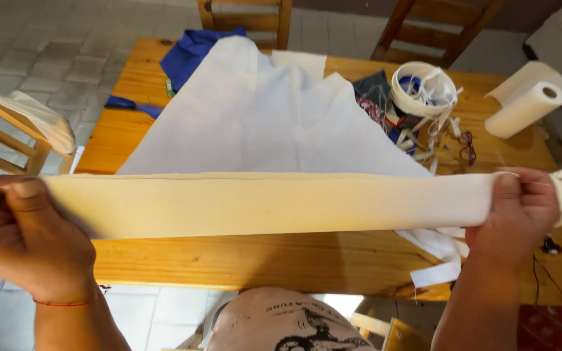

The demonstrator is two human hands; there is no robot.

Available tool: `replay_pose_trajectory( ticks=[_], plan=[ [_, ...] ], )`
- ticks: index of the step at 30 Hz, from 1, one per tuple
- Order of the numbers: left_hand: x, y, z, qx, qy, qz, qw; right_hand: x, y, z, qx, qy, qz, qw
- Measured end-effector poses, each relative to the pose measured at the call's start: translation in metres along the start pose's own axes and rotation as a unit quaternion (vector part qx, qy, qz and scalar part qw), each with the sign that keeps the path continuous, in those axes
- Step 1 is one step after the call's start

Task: The person cuts a large piece of white fabric on a wooden table using scissors, following a pattern. They then fold the cut fabric piece and smooth it out on the table.

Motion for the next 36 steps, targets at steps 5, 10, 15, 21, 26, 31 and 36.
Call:
replay_pose_trajectory(
  ticks=[5, 10, 15, 21, 26, 31, 36],
  plan=[
    [-0.076, 0.097, -0.139, 0.022, -0.225, -0.179, 0.958, -0.012, 0.023, 0.166, 0.027, 0.118, -0.169, 0.978],
    [-0.099, 0.193, -0.221, 0.134, -0.239, -0.275, 0.921, -0.021, 0.085, 0.231, -0.024, 0.216, -0.229, 0.949],
    [-0.097, 0.242, -0.245, 0.171, -0.210, -0.293, 0.917, -0.011, 0.130, 0.269, -0.110, 0.250, -0.252, 0.928],
    [-0.104, 0.250, -0.253, 0.200, -0.142, -0.249, 0.937, -0.005, 0.137, 0.283, -0.184, 0.182, -0.209, 0.943],
    [-0.107, 0.242, -0.258, 0.217, -0.170, -0.242, 0.930, 0.002, 0.132, 0.299, -0.203, 0.190, -0.181, 0.943],
    [-0.104, 0.228, -0.248, 0.181, -0.223, -0.275, 0.918, 0.001, 0.129, 0.290, -0.247, 0.229, -0.175, 0.925],
    [-0.111, 0.223, -0.285, 0.152, -0.259, -0.365, 0.881, -0.007, 0.116, 0.290, -0.281, 0.234, -0.236, 0.900]
  ],
)
Point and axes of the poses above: each hand's wrist, its own y-axis away from the middle knuckle, its own x-axis out of the back of the hand, z = x × y, the point moved 7 cm from there along -y, towards the middle knuckle, and after that the axes turned 12 degrees about -y, right-handed, at the moved point
